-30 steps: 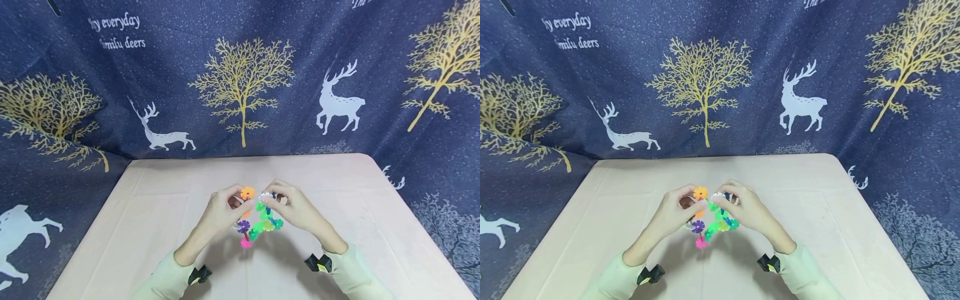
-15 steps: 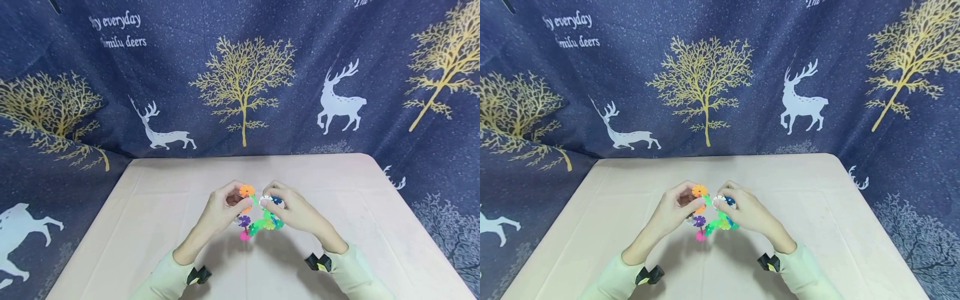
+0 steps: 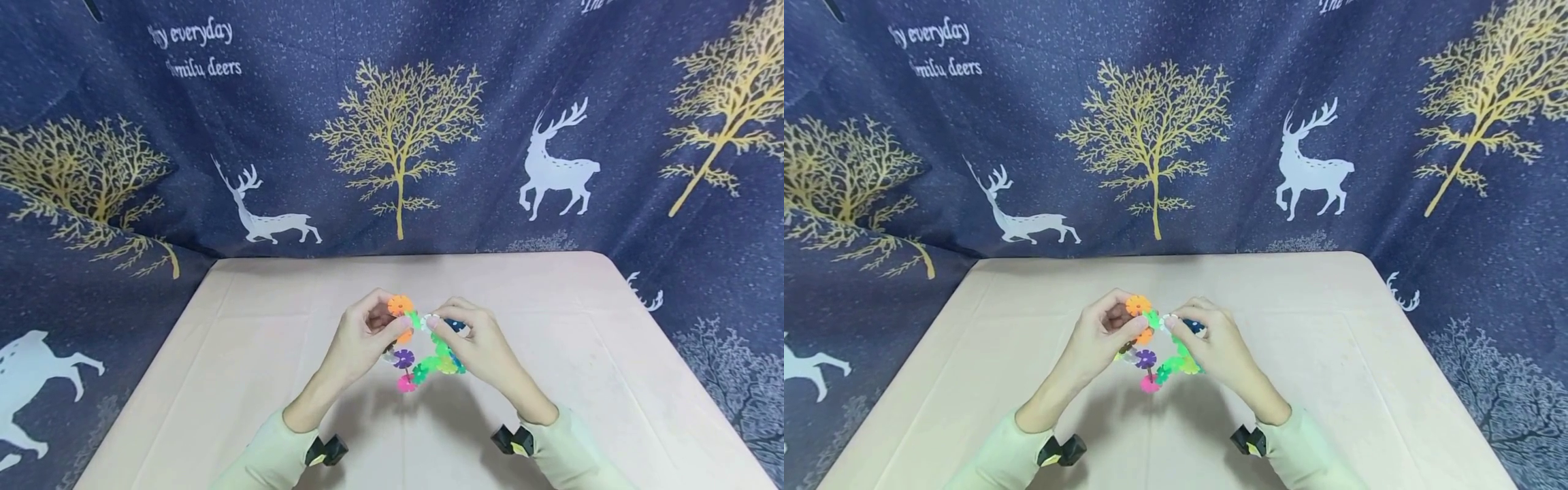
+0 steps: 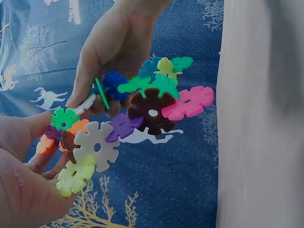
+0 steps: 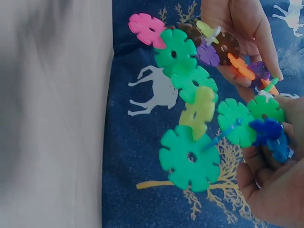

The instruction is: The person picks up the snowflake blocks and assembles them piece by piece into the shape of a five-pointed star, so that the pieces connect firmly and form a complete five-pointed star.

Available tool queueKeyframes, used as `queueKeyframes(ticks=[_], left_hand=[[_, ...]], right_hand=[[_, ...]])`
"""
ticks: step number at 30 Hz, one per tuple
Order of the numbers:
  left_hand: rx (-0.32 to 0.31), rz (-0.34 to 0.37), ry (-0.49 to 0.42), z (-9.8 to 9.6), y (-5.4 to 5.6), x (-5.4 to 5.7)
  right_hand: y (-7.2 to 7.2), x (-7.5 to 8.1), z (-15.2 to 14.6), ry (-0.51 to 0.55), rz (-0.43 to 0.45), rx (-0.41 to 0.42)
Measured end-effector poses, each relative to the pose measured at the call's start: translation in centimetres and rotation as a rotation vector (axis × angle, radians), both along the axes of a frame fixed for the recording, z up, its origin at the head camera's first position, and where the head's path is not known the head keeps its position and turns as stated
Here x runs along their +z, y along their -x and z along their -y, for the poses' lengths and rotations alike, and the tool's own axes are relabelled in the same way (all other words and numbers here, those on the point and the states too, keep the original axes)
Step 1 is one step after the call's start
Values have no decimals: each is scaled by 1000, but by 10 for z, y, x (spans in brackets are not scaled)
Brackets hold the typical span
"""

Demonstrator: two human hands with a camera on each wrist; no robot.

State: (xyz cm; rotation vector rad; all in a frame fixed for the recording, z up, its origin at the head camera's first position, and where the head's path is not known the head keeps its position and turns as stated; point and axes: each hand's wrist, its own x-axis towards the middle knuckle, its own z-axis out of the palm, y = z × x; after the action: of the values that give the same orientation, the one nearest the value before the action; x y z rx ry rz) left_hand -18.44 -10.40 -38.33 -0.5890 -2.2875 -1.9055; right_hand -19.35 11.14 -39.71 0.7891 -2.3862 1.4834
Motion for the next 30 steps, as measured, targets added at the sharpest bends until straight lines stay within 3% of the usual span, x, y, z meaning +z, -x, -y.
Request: queueKeyframes(ticks=[12,18,22,30], left_hand=[[1,-27,-53,-2,-2,5],[4,-32,-64,-2,-3,7],[14,-50,-67,-1,-3,8],[-4,-40,-80,-3,-3,9]], right_hand=[[-6,5,9,91,66,-68],[-11,10,8,39,35,-111],[-14,12,5,-4,7,-88],[-15,16,4,10,50,-103]])
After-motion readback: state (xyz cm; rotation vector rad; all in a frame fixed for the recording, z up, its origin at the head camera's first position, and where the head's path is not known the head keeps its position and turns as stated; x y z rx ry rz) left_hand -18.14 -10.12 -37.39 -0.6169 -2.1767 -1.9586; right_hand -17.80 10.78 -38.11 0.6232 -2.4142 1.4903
